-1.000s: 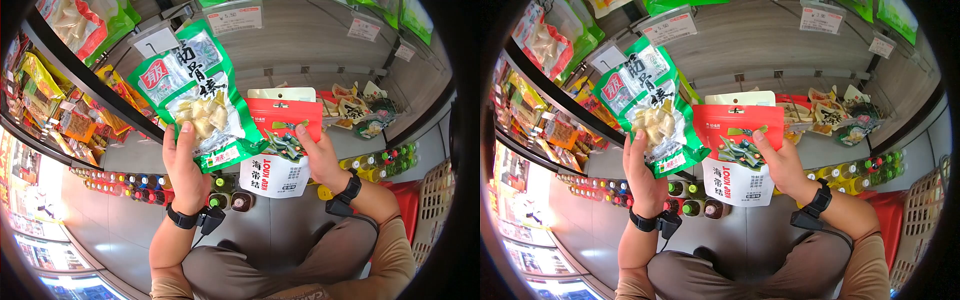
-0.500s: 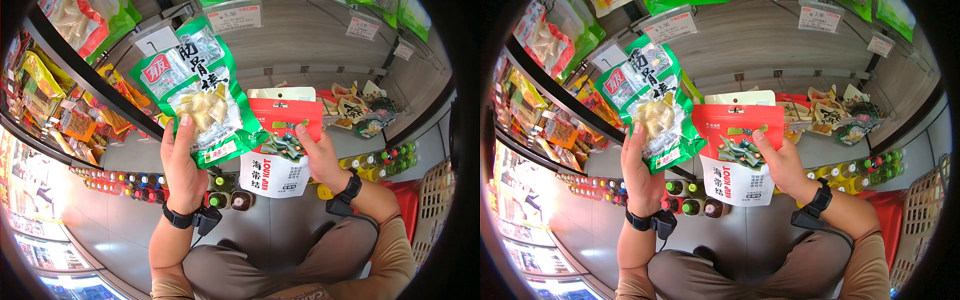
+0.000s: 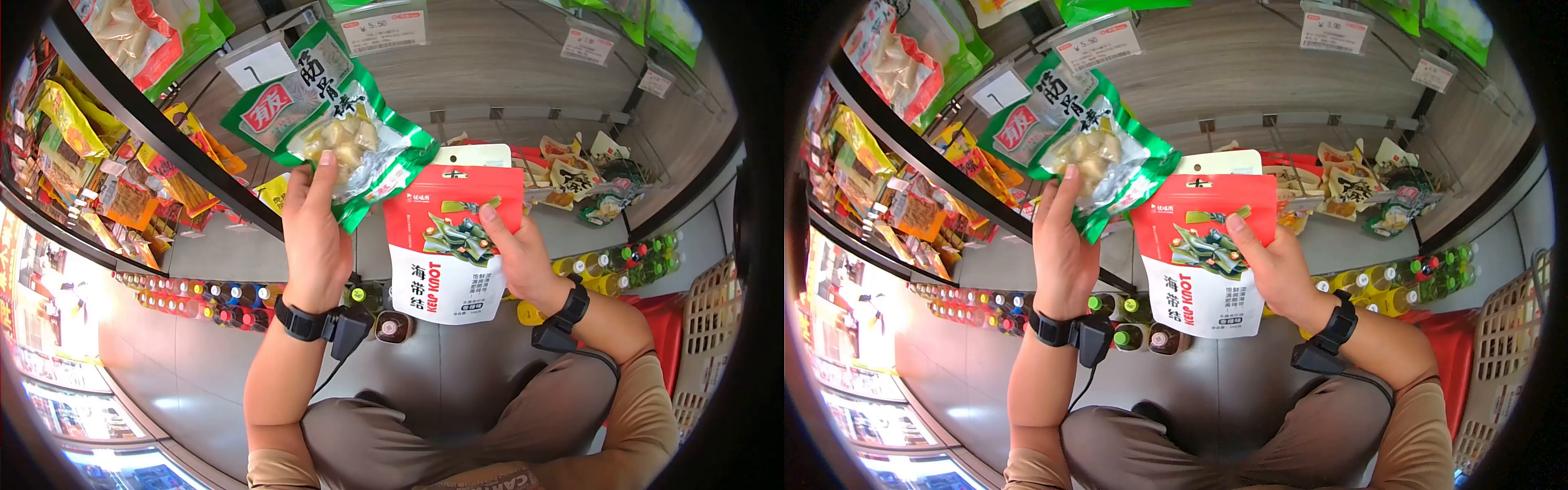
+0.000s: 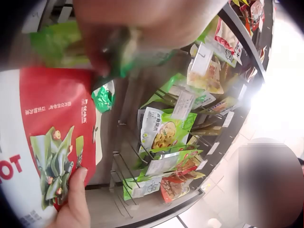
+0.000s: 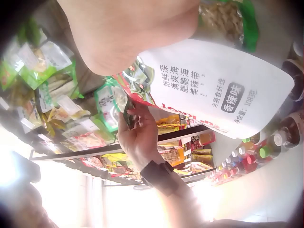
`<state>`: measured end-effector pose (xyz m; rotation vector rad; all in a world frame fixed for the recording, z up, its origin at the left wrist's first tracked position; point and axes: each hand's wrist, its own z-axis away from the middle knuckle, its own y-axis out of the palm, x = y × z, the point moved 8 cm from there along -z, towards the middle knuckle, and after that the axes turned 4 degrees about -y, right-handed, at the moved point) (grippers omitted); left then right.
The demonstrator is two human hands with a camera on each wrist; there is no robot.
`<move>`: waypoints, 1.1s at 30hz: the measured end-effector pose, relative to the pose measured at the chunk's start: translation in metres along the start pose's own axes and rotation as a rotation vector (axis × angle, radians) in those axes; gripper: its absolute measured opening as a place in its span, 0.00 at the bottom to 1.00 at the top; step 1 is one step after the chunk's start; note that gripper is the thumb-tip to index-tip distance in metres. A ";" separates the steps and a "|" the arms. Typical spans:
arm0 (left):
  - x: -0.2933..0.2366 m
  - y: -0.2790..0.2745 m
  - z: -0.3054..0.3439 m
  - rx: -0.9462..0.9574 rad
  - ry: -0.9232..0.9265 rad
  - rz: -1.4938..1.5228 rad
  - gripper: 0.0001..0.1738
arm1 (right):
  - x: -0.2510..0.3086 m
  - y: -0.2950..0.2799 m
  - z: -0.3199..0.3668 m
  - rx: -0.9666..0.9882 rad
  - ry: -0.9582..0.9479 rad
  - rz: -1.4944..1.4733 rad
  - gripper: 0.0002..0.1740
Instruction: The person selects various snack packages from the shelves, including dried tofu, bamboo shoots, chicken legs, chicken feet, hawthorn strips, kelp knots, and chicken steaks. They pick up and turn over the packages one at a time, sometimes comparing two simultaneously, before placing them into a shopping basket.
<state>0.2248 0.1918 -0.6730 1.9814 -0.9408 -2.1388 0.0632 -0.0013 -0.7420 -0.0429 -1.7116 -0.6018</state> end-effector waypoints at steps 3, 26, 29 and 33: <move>0.005 0.003 -0.014 0.052 0.045 -0.024 0.21 | 0.003 0.000 0.001 -0.012 0.006 -0.010 0.23; -0.010 -0.028 0.027 -0.112 0.431 -0.449 0.15 | 0.003 0.002 -0.009 0.003 0.021 -0.099 0.23; 0.001 -0.013 0.039 0.064 0.267 -0.422 0.11 | 0.003 0.003 -0.010 -0.011 0.001 -0.065 0.24; 0.018 0.007 0.040 0.209 0.295 -0.752 0.19 | 0.002 0.002 -0.012 -0.020 -0.002 -0.114 0.22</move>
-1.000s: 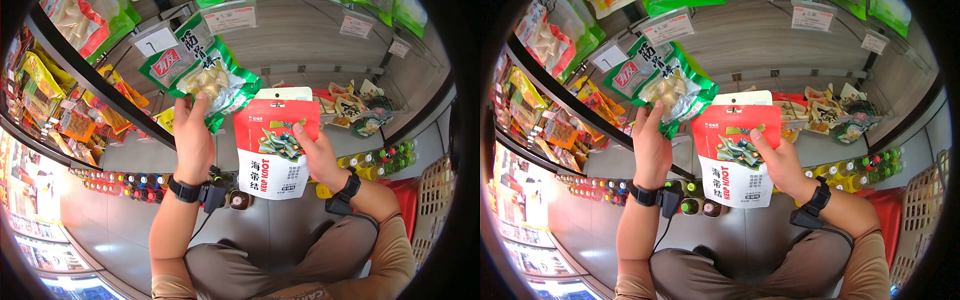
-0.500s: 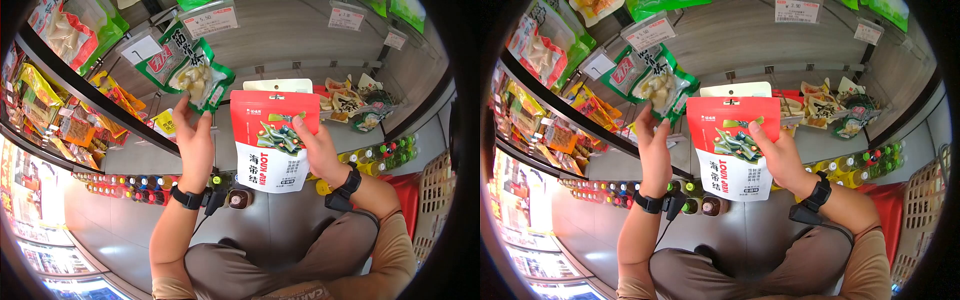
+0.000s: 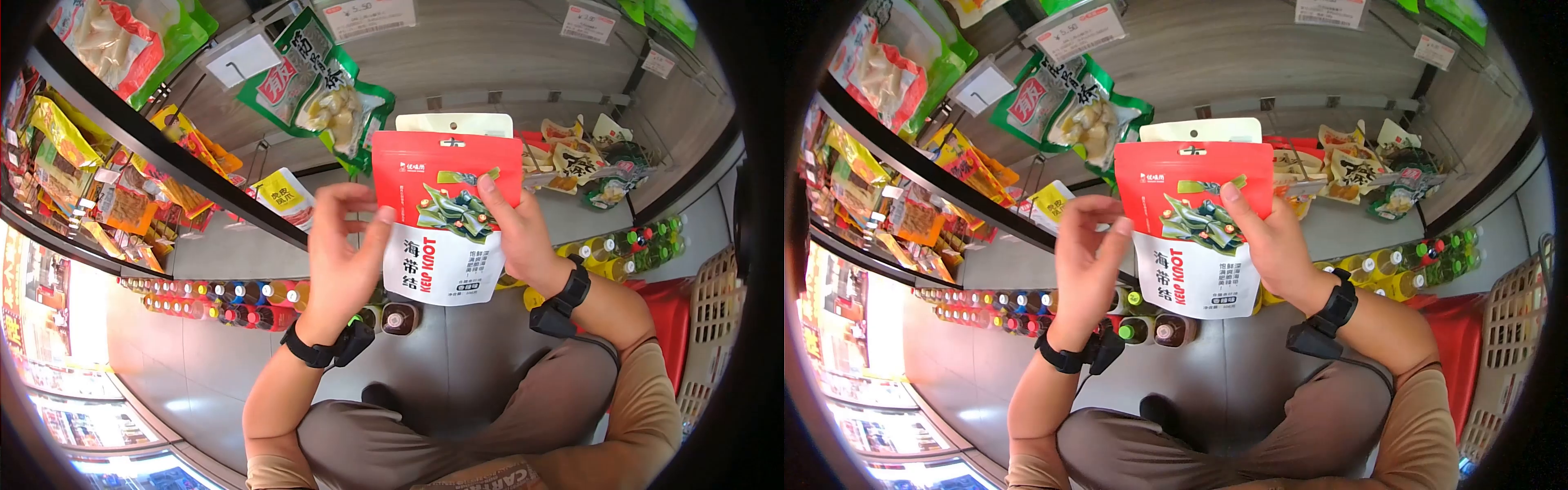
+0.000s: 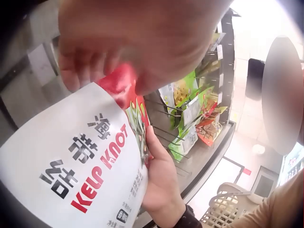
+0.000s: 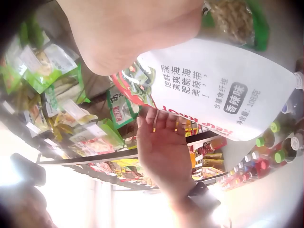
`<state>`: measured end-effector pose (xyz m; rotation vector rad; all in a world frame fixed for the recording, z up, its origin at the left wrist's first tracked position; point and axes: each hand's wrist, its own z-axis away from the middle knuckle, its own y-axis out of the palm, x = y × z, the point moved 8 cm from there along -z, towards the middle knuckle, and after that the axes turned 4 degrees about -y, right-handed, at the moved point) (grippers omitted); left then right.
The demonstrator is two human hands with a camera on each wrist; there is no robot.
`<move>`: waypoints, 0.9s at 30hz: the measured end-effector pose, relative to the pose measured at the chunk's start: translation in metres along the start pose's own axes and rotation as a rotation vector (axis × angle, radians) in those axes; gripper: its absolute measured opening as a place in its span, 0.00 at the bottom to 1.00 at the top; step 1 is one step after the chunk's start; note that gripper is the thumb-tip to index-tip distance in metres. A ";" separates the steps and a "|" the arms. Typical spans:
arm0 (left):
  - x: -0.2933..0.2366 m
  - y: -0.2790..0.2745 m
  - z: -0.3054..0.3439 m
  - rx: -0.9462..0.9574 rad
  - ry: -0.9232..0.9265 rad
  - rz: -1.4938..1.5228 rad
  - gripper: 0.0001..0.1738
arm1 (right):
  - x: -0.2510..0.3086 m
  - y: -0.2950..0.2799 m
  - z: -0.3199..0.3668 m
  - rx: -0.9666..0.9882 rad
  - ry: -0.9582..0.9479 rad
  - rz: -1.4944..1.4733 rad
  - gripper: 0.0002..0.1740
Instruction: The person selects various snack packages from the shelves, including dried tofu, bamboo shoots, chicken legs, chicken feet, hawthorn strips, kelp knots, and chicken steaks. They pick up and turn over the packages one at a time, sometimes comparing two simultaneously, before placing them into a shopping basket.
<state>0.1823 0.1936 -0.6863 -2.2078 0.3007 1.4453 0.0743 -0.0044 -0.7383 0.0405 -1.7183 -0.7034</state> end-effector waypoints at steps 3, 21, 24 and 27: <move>0.013 0.004 0.005 0.074 -0.151 0.057 0.20 | 0.000 0.009 -0.002 0.003 0.001 0.002 0.21; 0.024 -0.001 0.008 0.038 -0.144 0.053 0.16 | 0.016 0.008 -0.008 -0.074 -0.014 -0.197 0.26; 0.015 -0.023 0.002 -0.147 -0.124 0.282 0.15 | 0.022 -0.001 -0.012 -0.125 -0.055 -0.250 0.29; 0.004 -0.048 -0.003 -0.301 -0.043 0.228 0.15 | 0.028 -0.004 -0.012 -0.071 -0.049 -0.293 0.28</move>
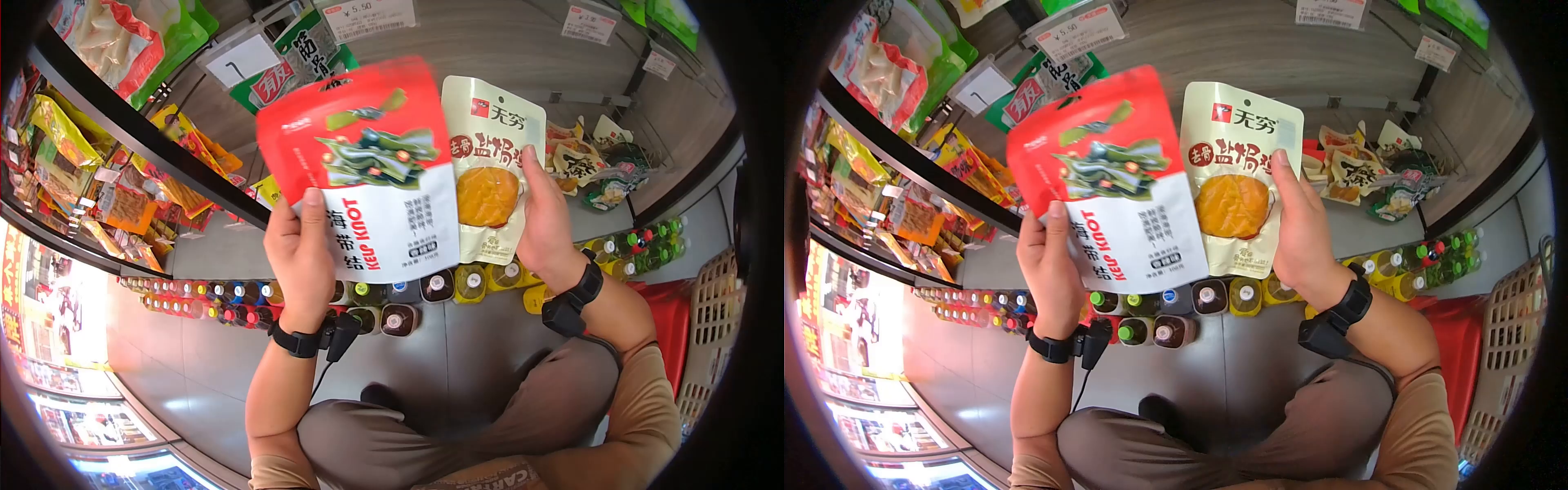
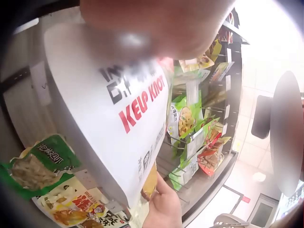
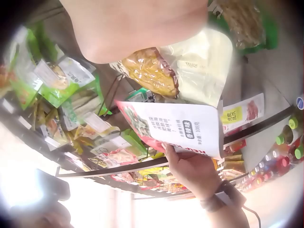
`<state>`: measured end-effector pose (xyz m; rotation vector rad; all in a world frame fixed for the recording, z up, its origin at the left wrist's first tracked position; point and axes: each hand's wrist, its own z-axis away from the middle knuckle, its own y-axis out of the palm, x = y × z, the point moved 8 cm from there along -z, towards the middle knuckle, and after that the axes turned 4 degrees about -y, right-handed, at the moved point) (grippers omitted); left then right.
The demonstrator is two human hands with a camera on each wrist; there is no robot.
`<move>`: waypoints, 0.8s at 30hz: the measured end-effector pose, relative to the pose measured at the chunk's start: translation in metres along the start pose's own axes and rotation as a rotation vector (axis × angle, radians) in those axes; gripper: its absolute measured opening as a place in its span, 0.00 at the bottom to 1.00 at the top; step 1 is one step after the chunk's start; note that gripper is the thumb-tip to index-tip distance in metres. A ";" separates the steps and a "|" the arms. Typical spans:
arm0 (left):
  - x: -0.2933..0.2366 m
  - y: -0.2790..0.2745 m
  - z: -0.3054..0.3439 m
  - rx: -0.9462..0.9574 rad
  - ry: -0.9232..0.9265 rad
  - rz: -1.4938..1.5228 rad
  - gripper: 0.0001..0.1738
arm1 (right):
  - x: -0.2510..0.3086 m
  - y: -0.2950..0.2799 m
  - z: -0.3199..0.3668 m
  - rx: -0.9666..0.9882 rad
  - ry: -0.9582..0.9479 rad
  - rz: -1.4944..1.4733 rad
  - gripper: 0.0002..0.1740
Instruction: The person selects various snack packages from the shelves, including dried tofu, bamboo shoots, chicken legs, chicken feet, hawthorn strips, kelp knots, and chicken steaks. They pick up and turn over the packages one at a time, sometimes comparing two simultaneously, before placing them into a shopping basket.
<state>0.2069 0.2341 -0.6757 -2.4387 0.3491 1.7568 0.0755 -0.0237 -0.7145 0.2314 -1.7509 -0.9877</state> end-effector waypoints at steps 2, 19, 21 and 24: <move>-0.003 -0.004 -0.002 0.002 0.008 0.091 0.14 | 0.000 0.001 0.001 0.004 0.013 -0.001 0.28; -0.029 0.000 -0.005 -0.093 0.198 0.130 0.16 | 0.004 -0.006 0.008 0.013 0.035 0.068 0.29; -0.027 -0.001 -0.004 -0.093 0.200 0.131 0.17 | 0.004 -0.006 0.008 0.015 0.044 0.063 0.29; -0.024 -0.003 -0.007 -0.114 0.139 0.165 0.17 | 0.002 -0.005 0.007 0.022 0.058 0.041 0.28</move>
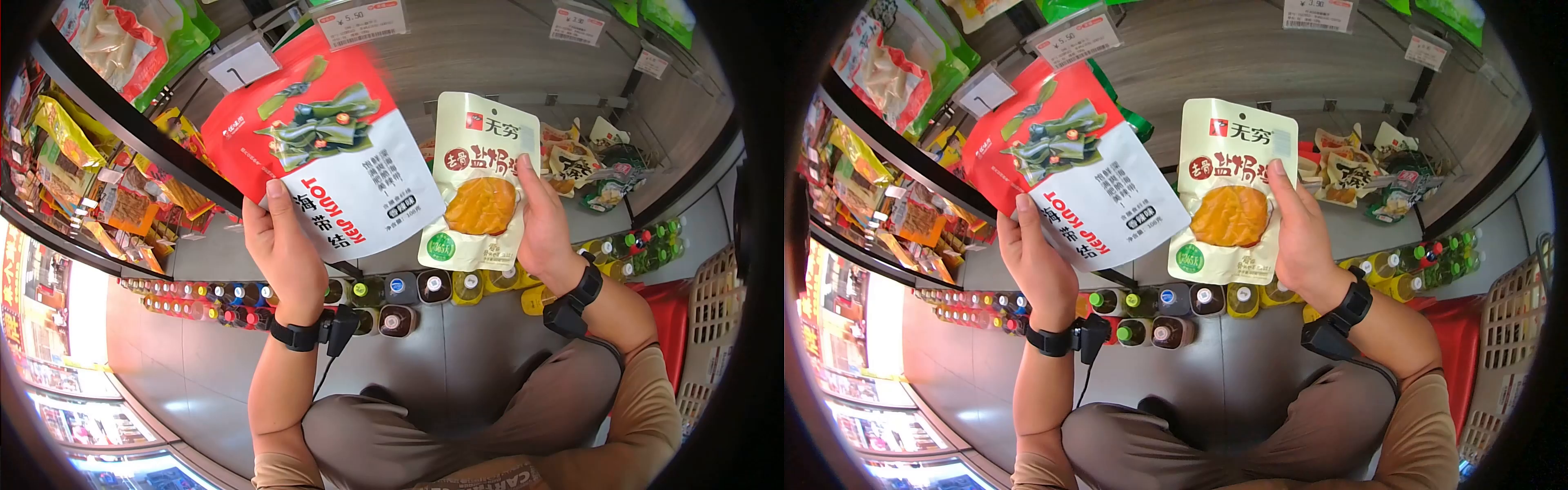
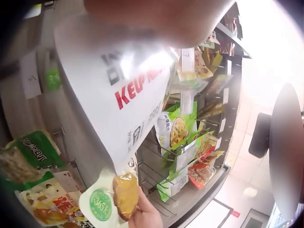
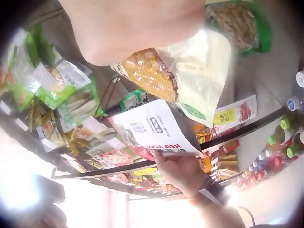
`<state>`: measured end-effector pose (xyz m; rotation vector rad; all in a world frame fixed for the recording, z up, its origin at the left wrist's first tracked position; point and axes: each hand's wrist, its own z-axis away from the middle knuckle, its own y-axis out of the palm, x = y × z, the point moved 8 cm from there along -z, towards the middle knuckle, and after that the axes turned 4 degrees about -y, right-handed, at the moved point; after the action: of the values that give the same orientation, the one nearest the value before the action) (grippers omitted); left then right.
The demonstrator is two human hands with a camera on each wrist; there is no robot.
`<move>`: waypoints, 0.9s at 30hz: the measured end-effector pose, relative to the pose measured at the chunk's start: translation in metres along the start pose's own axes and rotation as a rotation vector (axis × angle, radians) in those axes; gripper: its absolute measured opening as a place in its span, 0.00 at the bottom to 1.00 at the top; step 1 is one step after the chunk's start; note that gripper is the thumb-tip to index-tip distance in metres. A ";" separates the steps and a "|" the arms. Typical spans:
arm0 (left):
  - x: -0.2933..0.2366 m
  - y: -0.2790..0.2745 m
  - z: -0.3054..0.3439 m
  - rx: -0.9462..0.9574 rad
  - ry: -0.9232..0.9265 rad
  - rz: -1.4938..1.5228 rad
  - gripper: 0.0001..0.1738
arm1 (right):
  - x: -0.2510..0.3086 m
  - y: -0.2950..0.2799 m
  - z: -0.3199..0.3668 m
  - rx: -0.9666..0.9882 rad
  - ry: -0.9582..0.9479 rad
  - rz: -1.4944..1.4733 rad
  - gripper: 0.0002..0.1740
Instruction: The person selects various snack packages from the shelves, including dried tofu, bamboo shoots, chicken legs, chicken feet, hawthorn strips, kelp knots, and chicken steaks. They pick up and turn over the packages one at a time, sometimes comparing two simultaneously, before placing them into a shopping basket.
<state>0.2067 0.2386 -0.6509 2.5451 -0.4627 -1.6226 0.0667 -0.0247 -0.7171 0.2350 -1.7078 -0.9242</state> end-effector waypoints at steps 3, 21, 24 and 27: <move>0.013 -0.006 -0.005 -0.032 -0.076 0.068 0.15 | -0.002 -0.002 0.001 -0.005 0.018 0.020 0.28; 0.036 0.017 -0.024 0.007 -0.199 0.118 0.14 | -0.009 -0.021 -0.004 -0.073 0.044 -0.028 0.27; 0.031 0.014 -0.007 0.074 -0.031 -0.116 0.26 | 0.004 -0.034 -0.010 -0.117 -0.053 -0.005 0.27; 0.018 0.019 0.010 0.046 0.187 -0.308 0.36 | 0.022 -0.025 -0.012 -0.084 -0.096 -0.060 0.26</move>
<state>0.2011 0.2159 -0.6661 2.8831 -0.0942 -1.4479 0.0625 -0.0599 -0.7177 0.1889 -1.7532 -1.0638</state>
